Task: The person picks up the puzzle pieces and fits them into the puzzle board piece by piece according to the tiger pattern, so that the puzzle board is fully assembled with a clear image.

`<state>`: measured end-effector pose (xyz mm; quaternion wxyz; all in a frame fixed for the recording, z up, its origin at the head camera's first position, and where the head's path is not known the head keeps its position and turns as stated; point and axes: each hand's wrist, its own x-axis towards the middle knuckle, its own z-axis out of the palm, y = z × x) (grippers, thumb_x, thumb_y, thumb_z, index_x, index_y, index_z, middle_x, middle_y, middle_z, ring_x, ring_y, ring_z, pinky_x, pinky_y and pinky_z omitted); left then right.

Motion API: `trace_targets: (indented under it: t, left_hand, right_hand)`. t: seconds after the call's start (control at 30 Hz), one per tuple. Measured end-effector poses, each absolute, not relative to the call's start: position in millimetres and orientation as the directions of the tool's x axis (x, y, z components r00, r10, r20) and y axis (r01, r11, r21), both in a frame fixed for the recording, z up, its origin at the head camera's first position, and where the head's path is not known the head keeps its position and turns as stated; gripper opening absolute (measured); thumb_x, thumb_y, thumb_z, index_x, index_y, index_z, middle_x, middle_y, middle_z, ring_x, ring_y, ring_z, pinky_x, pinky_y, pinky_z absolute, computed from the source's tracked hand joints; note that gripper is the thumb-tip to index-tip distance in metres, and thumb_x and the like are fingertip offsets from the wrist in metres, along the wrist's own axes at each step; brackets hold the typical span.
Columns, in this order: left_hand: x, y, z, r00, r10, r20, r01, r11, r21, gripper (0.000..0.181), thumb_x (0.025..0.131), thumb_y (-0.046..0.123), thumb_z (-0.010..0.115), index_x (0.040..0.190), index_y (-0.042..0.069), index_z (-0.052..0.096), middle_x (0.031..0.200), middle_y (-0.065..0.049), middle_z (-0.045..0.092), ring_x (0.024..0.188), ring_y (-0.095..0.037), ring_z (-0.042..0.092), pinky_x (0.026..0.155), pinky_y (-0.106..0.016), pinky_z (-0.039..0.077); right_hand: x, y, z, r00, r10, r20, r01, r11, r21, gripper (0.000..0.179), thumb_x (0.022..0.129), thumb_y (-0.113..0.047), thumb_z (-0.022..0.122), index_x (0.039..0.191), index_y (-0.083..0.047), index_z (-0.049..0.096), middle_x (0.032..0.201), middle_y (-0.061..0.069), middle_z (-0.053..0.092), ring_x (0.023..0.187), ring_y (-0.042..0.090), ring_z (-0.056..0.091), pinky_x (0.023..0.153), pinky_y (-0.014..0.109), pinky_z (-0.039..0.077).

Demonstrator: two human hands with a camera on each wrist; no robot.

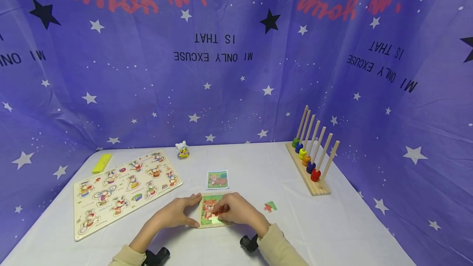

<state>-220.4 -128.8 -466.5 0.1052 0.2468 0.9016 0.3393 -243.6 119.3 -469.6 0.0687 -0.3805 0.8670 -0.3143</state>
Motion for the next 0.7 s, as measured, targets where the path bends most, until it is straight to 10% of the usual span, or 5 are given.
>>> trace_targets:
  t: [0.7]
  left_hand:
    - [-219.4, -128.4, -465.4, -0.856, 0.516, -0.014, 0.380, 0.648, 0.660, 0.085, 0.068, 0.030, 0.085, 0.135, -0.007, 0.049, 0.144, -0.021, 0.043, 0.134, -0.042, 0.037, 0.110, -0.055, 0.029]
  right_hand:
    - [-243.4, 120.0, -469.3, -0.711, -0.697, 0.095, -0.596, 0.524, -0.609, 0.019, 0.078, -0.006, 0.079, 0.094, -0.017, 0.078, 0.082, -0.014, 0.062, 0.074, 0.001, 0.054, 0.064, 0.016, 0.048]
